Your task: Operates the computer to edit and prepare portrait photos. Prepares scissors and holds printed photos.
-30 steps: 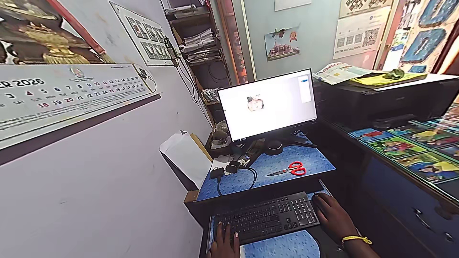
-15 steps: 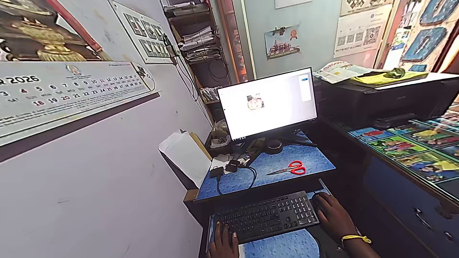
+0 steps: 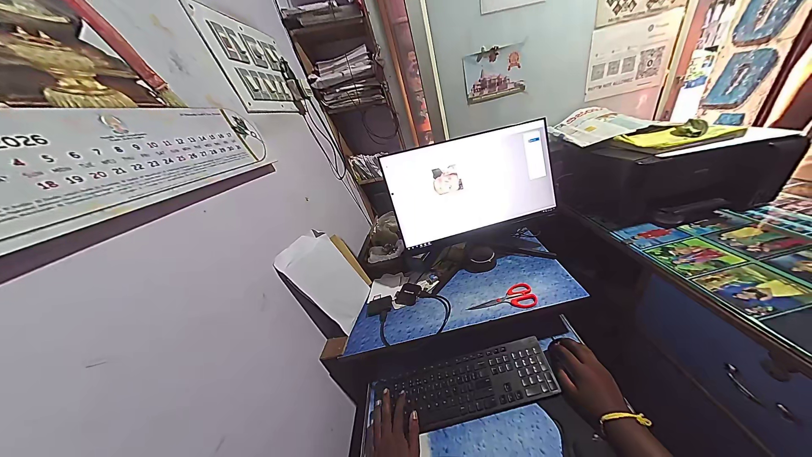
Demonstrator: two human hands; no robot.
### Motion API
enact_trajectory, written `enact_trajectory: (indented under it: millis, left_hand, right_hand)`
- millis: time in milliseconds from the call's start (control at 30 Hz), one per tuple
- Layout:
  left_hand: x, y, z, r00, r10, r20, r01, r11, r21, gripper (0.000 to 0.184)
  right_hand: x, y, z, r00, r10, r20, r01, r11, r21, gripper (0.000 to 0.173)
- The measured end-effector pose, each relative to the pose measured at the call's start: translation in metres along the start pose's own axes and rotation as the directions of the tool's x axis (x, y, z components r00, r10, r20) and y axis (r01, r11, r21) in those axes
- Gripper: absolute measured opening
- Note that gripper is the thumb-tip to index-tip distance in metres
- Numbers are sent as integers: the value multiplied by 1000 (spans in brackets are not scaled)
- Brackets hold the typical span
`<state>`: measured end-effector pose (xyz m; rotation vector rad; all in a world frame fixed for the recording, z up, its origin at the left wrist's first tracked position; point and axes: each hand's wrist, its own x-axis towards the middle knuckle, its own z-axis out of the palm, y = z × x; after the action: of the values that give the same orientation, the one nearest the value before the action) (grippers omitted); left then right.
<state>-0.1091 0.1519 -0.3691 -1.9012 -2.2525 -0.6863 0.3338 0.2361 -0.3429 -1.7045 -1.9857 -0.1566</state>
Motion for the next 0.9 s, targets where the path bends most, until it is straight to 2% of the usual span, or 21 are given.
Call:
enact_trajectory:
  millis: [200, 400, 567, 900]
  left_hand:
    - [1, 0, 0, 998, -2, 68, 1, 1000, 9, 58]
    - [1, 1, -2, 998, 5, 67, -7, 1000, 21, 60]
    - [1, -2, 4, 997, -2, 81, -1, 999, 37, 62]
    - [1, -4, 8, 999, 7, 50, -10, 999, 51, 62]
  right_hand:
    - [1, -2, -2, 1000, 1, 3, -1, 1000, 0, 45]
    - [1, -2, -2, 1000, -4, 0, 4, 1000, -10, 44]
    - [1, -1, 0, 999, 31, 9, -31, 999, -21, 58]
    - [2, -2, 0, 997, 59, -53, -60, 998, -22, 45]
